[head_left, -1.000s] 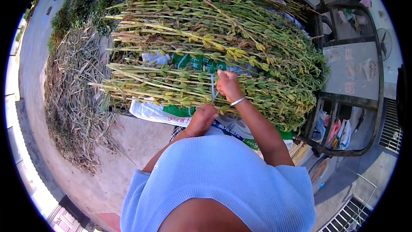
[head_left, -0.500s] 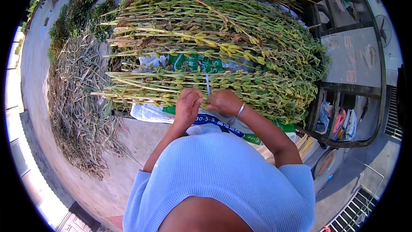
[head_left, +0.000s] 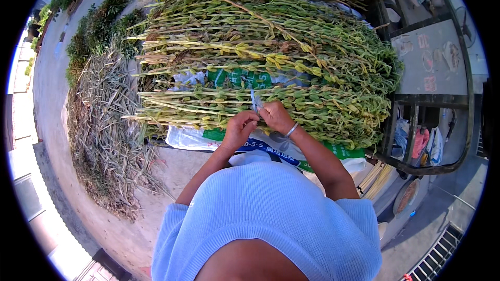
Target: The person gathers long green plant stalks from a pile on a cart, aligns them into a bundle, and ties them with a white plastic strip. The person then lifts a large white sack and places it over the bundled plants.
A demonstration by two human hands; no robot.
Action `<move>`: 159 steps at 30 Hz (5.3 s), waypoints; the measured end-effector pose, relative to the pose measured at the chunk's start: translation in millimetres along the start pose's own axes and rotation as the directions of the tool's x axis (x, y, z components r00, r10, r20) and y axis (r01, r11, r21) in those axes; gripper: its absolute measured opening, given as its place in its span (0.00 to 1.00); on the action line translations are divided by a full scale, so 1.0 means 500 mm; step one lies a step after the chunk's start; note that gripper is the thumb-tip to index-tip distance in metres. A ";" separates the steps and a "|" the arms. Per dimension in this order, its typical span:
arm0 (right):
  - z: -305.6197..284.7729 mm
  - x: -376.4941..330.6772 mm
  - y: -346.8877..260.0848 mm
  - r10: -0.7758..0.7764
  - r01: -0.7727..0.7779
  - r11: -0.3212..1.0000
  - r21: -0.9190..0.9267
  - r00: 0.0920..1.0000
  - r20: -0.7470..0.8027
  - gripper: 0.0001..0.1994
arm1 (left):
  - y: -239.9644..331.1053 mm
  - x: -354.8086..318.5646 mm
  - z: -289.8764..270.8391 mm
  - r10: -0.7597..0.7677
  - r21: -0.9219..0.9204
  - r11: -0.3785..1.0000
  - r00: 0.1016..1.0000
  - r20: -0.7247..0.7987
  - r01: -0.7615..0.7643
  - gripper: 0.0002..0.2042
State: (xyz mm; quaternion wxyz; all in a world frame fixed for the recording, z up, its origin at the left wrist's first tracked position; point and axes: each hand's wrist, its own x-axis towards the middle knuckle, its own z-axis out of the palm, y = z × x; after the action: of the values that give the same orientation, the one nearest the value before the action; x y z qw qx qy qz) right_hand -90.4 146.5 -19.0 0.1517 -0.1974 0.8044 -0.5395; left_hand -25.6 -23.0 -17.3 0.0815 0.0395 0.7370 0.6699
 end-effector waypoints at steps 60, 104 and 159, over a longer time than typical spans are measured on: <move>-0.096 -0.039 -0.106 -0.049 0.009 0.987 -0.160 0.968 -0.247 0.05 | 0.016 0.027 0.009 0.427 0.751 0.524 0.887 0.176 -0.401 0.04; 0.019 -0.009 -0.026 -0.132 0.180 0.708 -0.683 0.984 0.122 0.06 | -0.015 -0.025 0.016 0.293 0.871 0.324 0.914 0.279 -0.370 0.04; -0.546 0.805 0.151 0.084 -0.346 0.358 -0.867 0.937 -0.340 0.23 | -0.040 0.119 -0.154 -0.075 0.902 0.366 0.959 0.272 -0.228 0.27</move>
State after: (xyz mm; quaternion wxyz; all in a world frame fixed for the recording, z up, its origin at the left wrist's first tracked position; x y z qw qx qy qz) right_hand -579.3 199.3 0.0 -0.0098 -0.0742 0.9972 0.0000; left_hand -96.3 -90.7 -34.5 0.1124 0.2027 0.9639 0.1313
